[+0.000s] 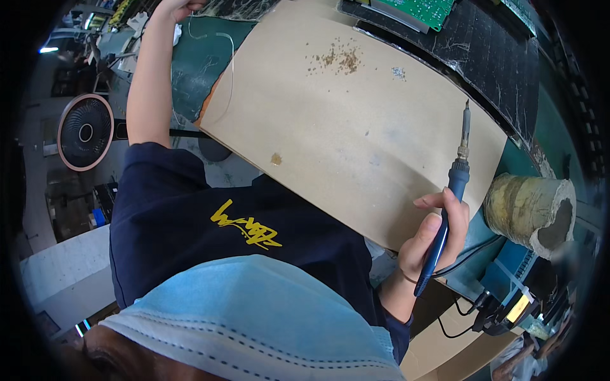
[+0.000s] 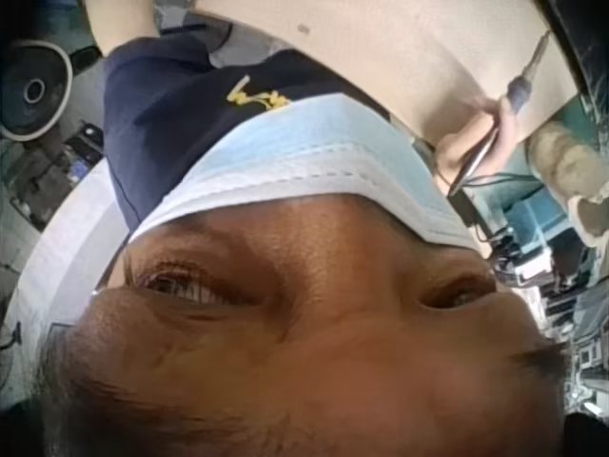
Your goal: Soldering electronic components onto a printed circuit board at a manual assembly station.
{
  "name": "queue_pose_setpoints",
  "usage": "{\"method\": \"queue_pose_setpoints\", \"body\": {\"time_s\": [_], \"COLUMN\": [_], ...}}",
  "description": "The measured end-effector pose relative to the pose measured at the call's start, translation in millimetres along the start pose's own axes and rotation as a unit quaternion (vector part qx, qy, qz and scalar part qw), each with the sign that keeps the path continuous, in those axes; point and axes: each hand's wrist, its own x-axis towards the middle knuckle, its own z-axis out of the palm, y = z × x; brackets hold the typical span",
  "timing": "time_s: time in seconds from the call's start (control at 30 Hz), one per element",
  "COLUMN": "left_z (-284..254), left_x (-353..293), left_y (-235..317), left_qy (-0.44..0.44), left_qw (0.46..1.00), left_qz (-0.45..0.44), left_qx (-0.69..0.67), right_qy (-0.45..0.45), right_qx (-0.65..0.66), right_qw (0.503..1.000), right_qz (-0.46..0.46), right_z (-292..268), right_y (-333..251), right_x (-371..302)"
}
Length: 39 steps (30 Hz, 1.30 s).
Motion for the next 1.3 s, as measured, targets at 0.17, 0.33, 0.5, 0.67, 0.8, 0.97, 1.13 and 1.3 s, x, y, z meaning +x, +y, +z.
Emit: {"method": "queue_pose_setpoints", "body": {"time_s": [0.17,0.33,0.5,0.67,0.8,0.97,1.13,1.3], "left_z": [75.8,144.3,209.4,238.5,245.0,239.2,254.8,258.8], "left_x": [-128.6,-188.1,-235.8,-253.5,-257.7,-243.9,-239.8,-234.3], "left_y": [21.1,6.0,-8.8,5.7,14.4,34.5,31.6,40.4], "left_qy": [-0.038,-0.262,-0.333,-0.342,-0.364,-0.468,-0.472,-0.479], "left_qw": [0.999,0.962,0.938,0.9,0.868,0.735,0.781,0.79], "left_qz": [-0.002,0.064,-0.068,-0.198,-0.219,-0.317,-0.233,-0.222], "left_qx": [-0.031,0.036,-0.067,-0.183,-0.255,-0.374,-0.337,-0.31], "right_qy": [0.004,-0.003,0.01,-0.012,-0.034,-0.03,0.034,0.069], "right_qx": [0.032,0.049,0.119,0.152,0.163,0.151,0.12,0.104], "right_qw": [0.999,0.998,0.987,0.988,0.986,0.988,0.992,0.992], "right_qz": [0.011,0.043,0.103,0.034,-0.02,-0.012,-0.013,0.012], "right_z": [1.2,4.0,12.0,29.7,37.2,34.5,36.7,37.8], "right_y": [-7.1,-9.0,-11.1,-10.1,-21.5,-16.4,-17.8,-17.8], "right_x": [-6.7,-3.6,-1.9,-0.5,11.0,11.2,22.0,27.8]}}
